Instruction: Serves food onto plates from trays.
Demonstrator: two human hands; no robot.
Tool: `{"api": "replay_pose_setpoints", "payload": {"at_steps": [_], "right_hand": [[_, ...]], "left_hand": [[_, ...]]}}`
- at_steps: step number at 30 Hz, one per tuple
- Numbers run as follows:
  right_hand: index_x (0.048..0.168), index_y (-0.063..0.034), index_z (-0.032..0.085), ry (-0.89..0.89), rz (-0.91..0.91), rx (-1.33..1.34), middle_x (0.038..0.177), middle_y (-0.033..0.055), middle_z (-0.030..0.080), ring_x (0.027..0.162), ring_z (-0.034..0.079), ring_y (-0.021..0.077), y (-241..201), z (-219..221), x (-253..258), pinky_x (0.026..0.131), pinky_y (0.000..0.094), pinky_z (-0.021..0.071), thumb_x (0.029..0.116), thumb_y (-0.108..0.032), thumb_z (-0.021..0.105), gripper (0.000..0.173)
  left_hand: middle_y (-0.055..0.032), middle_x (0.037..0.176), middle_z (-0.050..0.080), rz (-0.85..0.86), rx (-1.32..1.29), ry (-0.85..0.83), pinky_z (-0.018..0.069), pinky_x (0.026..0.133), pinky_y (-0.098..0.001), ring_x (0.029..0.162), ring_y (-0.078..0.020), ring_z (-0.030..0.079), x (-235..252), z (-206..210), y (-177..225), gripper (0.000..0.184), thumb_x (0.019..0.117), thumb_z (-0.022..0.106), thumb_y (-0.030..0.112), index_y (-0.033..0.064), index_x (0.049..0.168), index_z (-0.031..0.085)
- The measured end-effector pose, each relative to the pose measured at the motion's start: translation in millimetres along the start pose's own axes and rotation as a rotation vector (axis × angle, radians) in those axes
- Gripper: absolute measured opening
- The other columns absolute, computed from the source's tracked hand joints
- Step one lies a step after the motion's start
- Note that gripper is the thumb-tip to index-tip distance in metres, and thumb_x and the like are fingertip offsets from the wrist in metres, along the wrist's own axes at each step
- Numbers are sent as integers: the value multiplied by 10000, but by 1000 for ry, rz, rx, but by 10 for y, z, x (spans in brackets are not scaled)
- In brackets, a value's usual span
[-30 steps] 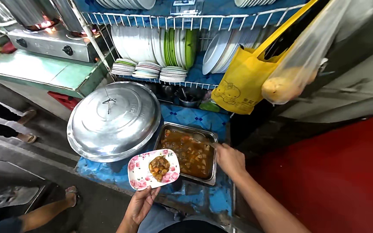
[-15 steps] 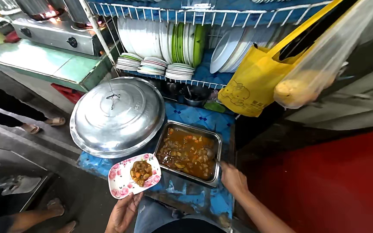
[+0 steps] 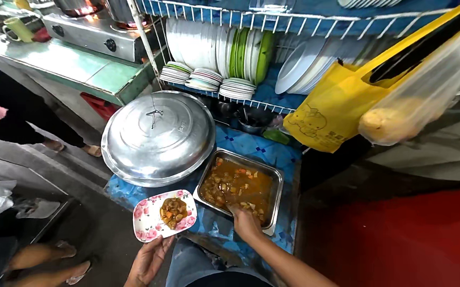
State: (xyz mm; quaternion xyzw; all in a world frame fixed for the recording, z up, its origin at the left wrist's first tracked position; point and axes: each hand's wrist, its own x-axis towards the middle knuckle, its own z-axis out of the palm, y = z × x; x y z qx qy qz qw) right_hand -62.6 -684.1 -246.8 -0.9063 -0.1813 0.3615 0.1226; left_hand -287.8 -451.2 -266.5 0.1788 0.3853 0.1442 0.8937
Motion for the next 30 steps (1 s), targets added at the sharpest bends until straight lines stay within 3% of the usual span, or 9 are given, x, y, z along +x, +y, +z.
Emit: {"api": "replay_pose_setpoints", "payload": {"at_steps": [6,11,17,21,25,30], "right_hand": [[1387,-105,618,-25,-24,-7,1297,196,669,1223,639,370,-258,-36,224,1005,572,508,1058,-180,431,386],[1374,-95,646,-63,-59,237,1357,166,650,1295,600,296,-83,-50,371,1119,485,446,1051,-191,496,369],[1265,-37,700,-54,-80,540,1281,163,680,1217,633,244,244,76,487,1075,429,477,1025,-163,576,298],[1252,-43,709,31,-122,594,1247,151,698,1180,651,223,388,90,414,1052,407,495,1024,-157,571,290],[1306,-60,685,118,-139,495,1252,142,703,1180,659,232,371,-136,192,1062,415,492,1050,-167,527,319],[1306,-68,686,184,-213,536,1234,112,717,1145,673,177,362,-397,-136,1034,362,510,1049,-156,532,312]], "left_hand": [[-254,1061,722,10,-21,7,616,901,-412,944,-325,749,-93,-137,-53,244,988,389,-39,-54,1180,540],[-256,1088,709,27,-42,42,616,900,-440,961,-343,740,-131,-188,-95,257,991,393,-60,-44,1221,507],[-248,1086,709,9,-4,28,613,903,-423,963,-327,738,-106,-71,-141,256,991,391,-56,-47,1214,515],[-249,1087,705,-27,8,19,610,909,-415,969,-324,737,-36,49,-194,245,997,383,-61,-52,1206,511],[-243,1066,708,-74,42,19,613,889,-409,943,-315,737,50,185,-258,240,999,390,-66,-48,1202,517],[-254,1103,698,-150,67,-26,611,895,-424,965,-330,734,209,391,-400,250,1007,401,-71,-51,1238,495]]}}
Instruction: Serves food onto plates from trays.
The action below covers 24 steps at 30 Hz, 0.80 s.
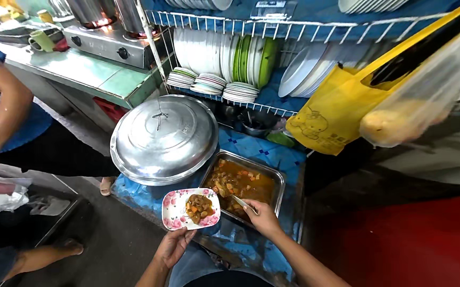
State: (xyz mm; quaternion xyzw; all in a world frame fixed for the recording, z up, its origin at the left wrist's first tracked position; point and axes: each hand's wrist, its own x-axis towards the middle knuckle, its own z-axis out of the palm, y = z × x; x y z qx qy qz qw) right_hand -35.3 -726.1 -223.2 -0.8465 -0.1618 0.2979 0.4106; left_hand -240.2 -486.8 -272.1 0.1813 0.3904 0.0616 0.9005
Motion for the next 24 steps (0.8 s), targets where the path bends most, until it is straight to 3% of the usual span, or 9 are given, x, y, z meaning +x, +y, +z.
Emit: {"api": "replay_pose_setpoints", "payload": {"at_steps": [6,8,11,14,16,20,21,24], "right_hand": [[1344,-112,682,52,-190,-188,1243,87,728,1155,688,200,-89,33,-278,1042,415,525,1048,-198,476,370],[1342,-123,685,91,-265,-323,1154,123,740,1026,723,274,-111,118,-333,926,480,577,1039,-179,483,368],[1298,-139,716,249,-466,-565,939,147,725,677,715,315,-116,254,-376,579,497,595,966,-108,557,370],[1247,-174,751,399,-642,-705,830,119,681,582,667,283,-173,252,-379,496,440,567,855,-48,640,426],[1259,-186,747,465,-711,-729,800,108,664,572,650,269,-229,186,-370,484,411,549,843,-34,628,458],[1263,-211,746,366,-646,-622,827,83,679,619,671,247,-278,67,-371,512,425,562,918,-92,546,416],[1273,-206,740,299,-570,-535,889,80,710,691,697,245,-269,56,-372,580,443,584,961,-130,522,388],[1324,-139,698,137,-323,-180,1208,57,741,1092,713,173,-174,-15,-303,975,399,575,1026,-179,517,351]], "left_hand": [[-257,1121,686,-93,6,-69,603,906,-435,978,-335,726,191,369,-164,277,990,414,-89,-50,1258,471],[-249,1134,684,-117,5,-132,601,914,-448,992,-339,724,200,451,-207,297,985,422,-95,-33,1273,454],[-233,1152,683,-160,20,-198,594,937,-455,1018,-338,720,202,498,-249,314,989,430,-82,-13,1295,438],[-224,1143,694,-174,52,-220,590,947,-454,1027,-331,720,189,468,-254,300,974,440,-96,-23,1264,470],[-218,1141,699,-172,71,-231,587,957,-458,1033,-328,719,179,426,-225,302,958,446,-112,-26,1245,487],[-218,1143,697,-164,87,-206,581,963,-468,1037,-330,716,169,303,-177,311,953,454,-122,-28,1248,481],[-221,1137,699,-158,83,-186,583,958,-470,1029,-333,717,164,282,-174,308,950,454,-129,-33,1241,488],[-229,1121,701,-140,55,-142,588,949,-471,1016,-338,721,155,243,-178,297,941,442,-142,-44,1215,501]]}}
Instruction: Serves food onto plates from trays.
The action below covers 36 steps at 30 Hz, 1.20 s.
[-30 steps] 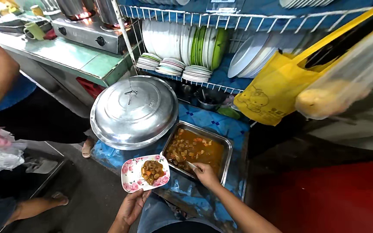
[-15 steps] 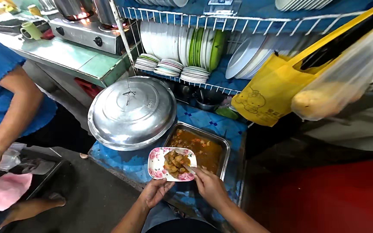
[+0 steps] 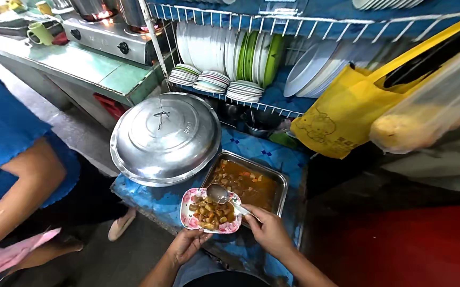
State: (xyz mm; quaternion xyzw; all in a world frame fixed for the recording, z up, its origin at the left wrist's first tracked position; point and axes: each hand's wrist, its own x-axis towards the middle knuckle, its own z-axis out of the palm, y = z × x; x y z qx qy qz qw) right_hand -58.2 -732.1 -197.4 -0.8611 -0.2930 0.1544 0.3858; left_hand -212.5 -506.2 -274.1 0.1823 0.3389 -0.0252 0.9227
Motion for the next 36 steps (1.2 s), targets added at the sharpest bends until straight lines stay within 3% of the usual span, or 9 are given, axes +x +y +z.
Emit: {"api": "replay_pose_setpoints", "payload": {"at_steps": [2,6,10,14,19,23,26,31,36], "right_hand": [[1353,-122,674,11,140,43,1274,65,720,1158,692,183,134,-80,75,1030,417,547,1026,-150,529,359],[1455,-181,595,-20,425,-397,1275,188,692,1108,687,413,396,-311,332,919,629,532,1047,-147,454,433],[1534,-186,496,-60,543,-695,1391,216,610,1044,691,460,603,-384,584,855,623,548,1052,-107,414,495],[1541,-213,483,-112,592,-630,1412,198,597,1140,663,436,714,-231,721,927,615,531,1059,-119,410,496],[1482,-180,567,-140,459,-376,1371,170,647,1249,629,374,711,232,808,1045,570,494,1062,-146,423,445],[1440,-115,604,-209,294,-263,1328,177,671,1245,638,339,593,511,801,1097,495,475,1050,-106,435,425],[1439,-112,603,-303,222,-242,1332,174,669,1262,628,330,505,653,731,1107,492,467,1051,-110,429,425],[1492,-195,557,-384,231,-345,1360,146,657,1214,653,344,271,760,571,1034,540,506,1057,-147,413,461],[1480,-196,571,-287,151,-473,1264,169,693,1007,720,384,122,833,388,864,562,573,1041,-136,438,462]], "left_hand": [[-233,1116,702,13,-29,16,591,944,-472,1006,-341,724,1,-26,-4,284,948,440,-135,-45,1210,504],[-237,1103,704,41,-78,44,600,920,-452,980,-336,731,-37,-110,29,272,965,430,-114,-31,1215,497],[-245,1078,704,83,-135,116,609,899,-445,952,-336,734,-149,-214,129,252,976,418,-82,-39,1210,503],[-249,1066,714,159,-171,169,617,887,-448,942,-342,742,-307,-362,223,242,968,406,-71,-40,1178,521],[-237,1042,722,241,-180,269,621,875,-433,928,-328,746,-522,-470,299,227,992,370,-49,-39,1154,528],[-237,1048,728,271,-188,257,622,886,-422,932,-325,751,-618,-565,353,241,998,356,-42,-37,1157,536],[-237,1046,732,281,-180,254,624,882,-412,926,-320,754,-651,-605,372,247,1000,351,-37,-40,1155,544],[-244,1058,728,298,-219,248,622,887,-412,935,-324,753,-675,-639,355,250,994,359,-38,-48,1150,554],[-224,1033,726,298,-179,289,622,868,-413,920,-307,746,-636,-648,332,233,971,381,-44,-39,1120,560]]}}
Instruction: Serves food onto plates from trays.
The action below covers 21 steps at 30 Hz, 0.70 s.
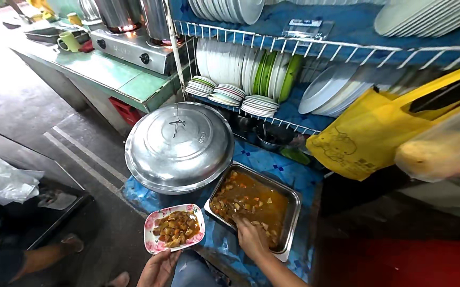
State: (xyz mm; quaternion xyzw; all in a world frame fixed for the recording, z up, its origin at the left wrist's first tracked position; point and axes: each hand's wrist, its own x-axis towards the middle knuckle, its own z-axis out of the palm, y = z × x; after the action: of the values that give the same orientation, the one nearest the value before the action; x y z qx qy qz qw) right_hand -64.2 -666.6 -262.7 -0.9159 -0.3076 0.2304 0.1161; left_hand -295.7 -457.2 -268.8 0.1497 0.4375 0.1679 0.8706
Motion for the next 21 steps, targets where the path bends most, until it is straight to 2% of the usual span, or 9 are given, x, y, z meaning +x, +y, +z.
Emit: {"api": "replay_pose_setpoints", "payload": {"at_steps": [2,3,6,10,16,21], "right_hand": [[1469,-190,584,18,0,-5,1251,169,700,985,726,384,-28,18,-11,841,559,578,1038,-133,443,457],[1476,-193,576,-5,18,14,1268,164,695,1022,719,379,-32,8,0,868,559,571,1045,-139,432,458],[1456,-180,595,-82,92,207,1314,141,685,1206,661,329,44,-32,97,1034,528,511,1059,-160,419,435],[1376,-121,660,-112,130,517,1362,102,670,1304,606,232,275,33,263,1143,445,442,1034,-155,503,378],[1305,-84,699,-67,126,725,1322,98,689,1265,625,189,400,106,270,1112,384,466,1024,-119,561,315],[1320,-93,693,102,82,724,1289,94,708,1217,657,182,436,-84,137,1085,390,496,1024,-118,547,331]], "left_hand": [[-223,1030,727,0,12,-11,621,870,-412,917,-306,747,12,-1,-8,237,961,387,-53,-39,1123,559],[-226,1030,727,-3,10,-10,623,865,-415,914,-309,748,16,13,-11,236,962,389,-54,-39,1127,555],[-238,1052,721,-24,-5,-2,623,872,-417,926,-320,748,24,59,-6,233,984,380,-48,-41,1162,532],[-229,1034,729,-24,26,-61,618,883,-412,925,-306,747,55,27,-27,232,991,372,-44,-44,1145,546],[-245,1037,723,-63,24,-51,619,877,-421,921,-326,747,53,83,-60,224,995,373,-44,-43,1149,535],[-257,1075,710,-107,21,-67,614,893,-431,947,-336,741,119,152,-178,237,989,380,-53,-46,1181,519]]}}
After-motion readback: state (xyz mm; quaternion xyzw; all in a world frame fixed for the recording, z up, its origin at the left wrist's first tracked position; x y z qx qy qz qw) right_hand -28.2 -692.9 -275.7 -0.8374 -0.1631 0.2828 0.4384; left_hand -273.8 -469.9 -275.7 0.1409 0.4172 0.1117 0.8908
